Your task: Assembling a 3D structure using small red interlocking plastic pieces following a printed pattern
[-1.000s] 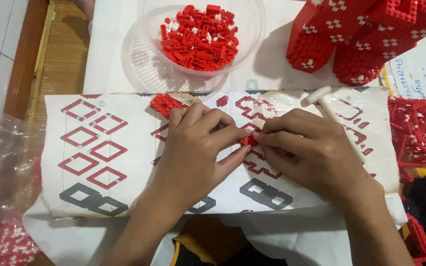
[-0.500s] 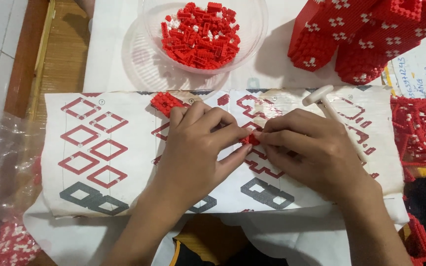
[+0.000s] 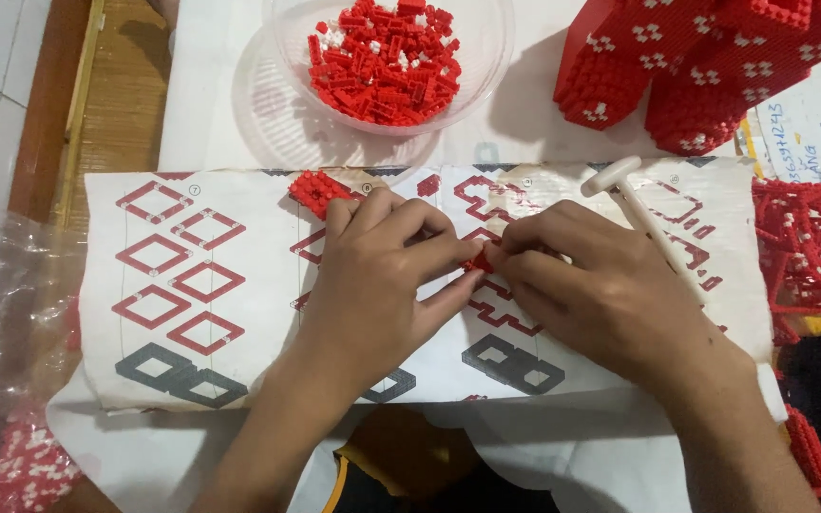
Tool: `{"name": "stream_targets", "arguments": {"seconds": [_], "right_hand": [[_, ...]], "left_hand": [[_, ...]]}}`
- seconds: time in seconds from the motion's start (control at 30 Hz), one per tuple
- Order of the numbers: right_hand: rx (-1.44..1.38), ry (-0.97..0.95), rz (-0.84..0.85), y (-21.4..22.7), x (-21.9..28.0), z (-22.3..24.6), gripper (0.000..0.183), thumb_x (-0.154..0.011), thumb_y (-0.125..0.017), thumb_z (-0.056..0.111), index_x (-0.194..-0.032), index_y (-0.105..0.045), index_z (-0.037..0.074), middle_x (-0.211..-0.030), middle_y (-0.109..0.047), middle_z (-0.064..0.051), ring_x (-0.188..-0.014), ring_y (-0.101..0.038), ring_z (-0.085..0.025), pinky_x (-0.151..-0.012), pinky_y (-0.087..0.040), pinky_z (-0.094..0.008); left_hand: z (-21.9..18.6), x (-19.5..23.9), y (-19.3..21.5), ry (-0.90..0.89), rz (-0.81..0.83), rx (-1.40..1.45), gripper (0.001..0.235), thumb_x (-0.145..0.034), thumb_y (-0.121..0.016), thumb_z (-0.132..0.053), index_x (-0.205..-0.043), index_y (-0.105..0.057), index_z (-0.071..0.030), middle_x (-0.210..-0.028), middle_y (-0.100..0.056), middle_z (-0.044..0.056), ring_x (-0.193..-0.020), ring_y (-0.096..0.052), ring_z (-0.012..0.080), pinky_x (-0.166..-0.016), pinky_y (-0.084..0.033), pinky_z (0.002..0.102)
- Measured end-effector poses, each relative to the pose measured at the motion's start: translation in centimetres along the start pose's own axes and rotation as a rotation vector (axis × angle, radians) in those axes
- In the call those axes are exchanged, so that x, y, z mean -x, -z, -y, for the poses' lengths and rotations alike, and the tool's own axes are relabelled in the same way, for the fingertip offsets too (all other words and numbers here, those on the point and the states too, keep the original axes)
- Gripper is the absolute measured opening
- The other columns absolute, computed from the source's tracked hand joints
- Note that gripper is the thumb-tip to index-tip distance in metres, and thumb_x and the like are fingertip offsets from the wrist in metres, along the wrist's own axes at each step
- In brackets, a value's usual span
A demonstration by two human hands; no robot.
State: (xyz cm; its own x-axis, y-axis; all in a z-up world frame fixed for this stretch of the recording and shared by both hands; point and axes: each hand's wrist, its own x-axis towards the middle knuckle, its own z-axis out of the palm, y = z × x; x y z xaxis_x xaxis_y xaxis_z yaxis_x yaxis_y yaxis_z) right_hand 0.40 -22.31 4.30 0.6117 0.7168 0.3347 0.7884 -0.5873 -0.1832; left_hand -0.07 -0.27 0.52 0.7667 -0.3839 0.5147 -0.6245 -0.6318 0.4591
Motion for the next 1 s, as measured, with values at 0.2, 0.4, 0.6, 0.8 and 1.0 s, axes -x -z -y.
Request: {"name": "stream_targets", "arguments": {"seconds": [0.2, 0.4, 0.6, 0.8, 1.0], "right_hand": [[0.194, -0.012, 0.108, 1.1, -0.4, 0.8, 0.016, -0.093, -0.072, 0.01, -0.078, -0.068, 0.014, -0.101, -0.067, 0.002, -0.087, -0.064, -0.023, -0.088, -0.044, -0.053], [0.103, -0.037, 0.091, 0.3, 2.2, -0.6, 0.035, -0.089, -0.078, 0.025, -0.124, -0.076, 0.022, -0.115, -0.062, -0.006, -0.103, -0.059, -0.03, -0.104, -0.038, -0.058], [-0.408, -0.395, -0.269, 2.8, 2.8, -0.3, 0.029, -0.105, -0.043, -0.015, -0.125, -0.063, -0.01, -0.12, -0.066, -0.026, -0.094, -0.068, -0.026, -0.079, -0.059, -0.03], [-0.449, -0.546, -0.685, 1.6, 5.6, -0.7, 0.02, -0.113, -0.046, -0.029, -0.111, -0.061, -0.017, -0.102, -0.059, -0.026, -0.081, -0.057, -0.028, -0.071, -0.047, -0.031], [-0.413, -0.575, -0.772, -0.2, 6.0, -0.1, 0.015, -0.11, -0.052, -0.023, -0.106, -0.062, -0.014, -0.102, -0.058, -0.027, -0.082, -0.06, -0.028, -0.076, -0.05, -0.032]], "left_hand": [[0.0, -0.1, -0.1, -0.005, 0.017, 0.003, 0.006, -0.092, -0.078, -0.024, -0.097, -0.076, -0.022, -0.091, -0.063, -0.005, -0.087, -0.05, 0.0236, -0.079, -0.031, 0.043], [-0.7, -0.4, 0.7, -0.092, 0.017, -0.137, 0.007, -0.095, -0.079, -0.027, -0.097, -0.077, -0.02, -0.093, -0.063, -0.003, -0.085, -0.051, 0.0253, -0.079, -0.032, 0.044], [-1.1, -0.6, 1.1, -0.021, 0.071, -0.082, 0.011, -0.09, -0.082, -0.027, -0.095, -0.077, -0.019, -0.09, -0.064, -0.002, -0.086, -0.053, 0.0239, -0.08, -0.035, 0.043], [-1.6, -0.4, 0.7, 0.025, 0.058, -0.171, 0.025, -0.089, -0.083, -0.034, -0.085, -0.066, -0.016, -0.092, -0.063, -0.001, -0.086, -0.053, 0.0256, -0.075, -0.034, 0.043], [-1.9, -0.9, 1.0, -0.004, 0.105, -0.158, 0.039, -0.09, -0.08, -0.042, -0.109, -0.066, -0.012, -0.105, -0.066, 0.004, -0.09, -0.055, 0.0278, -0.077, -0.039, 0.042]]}}
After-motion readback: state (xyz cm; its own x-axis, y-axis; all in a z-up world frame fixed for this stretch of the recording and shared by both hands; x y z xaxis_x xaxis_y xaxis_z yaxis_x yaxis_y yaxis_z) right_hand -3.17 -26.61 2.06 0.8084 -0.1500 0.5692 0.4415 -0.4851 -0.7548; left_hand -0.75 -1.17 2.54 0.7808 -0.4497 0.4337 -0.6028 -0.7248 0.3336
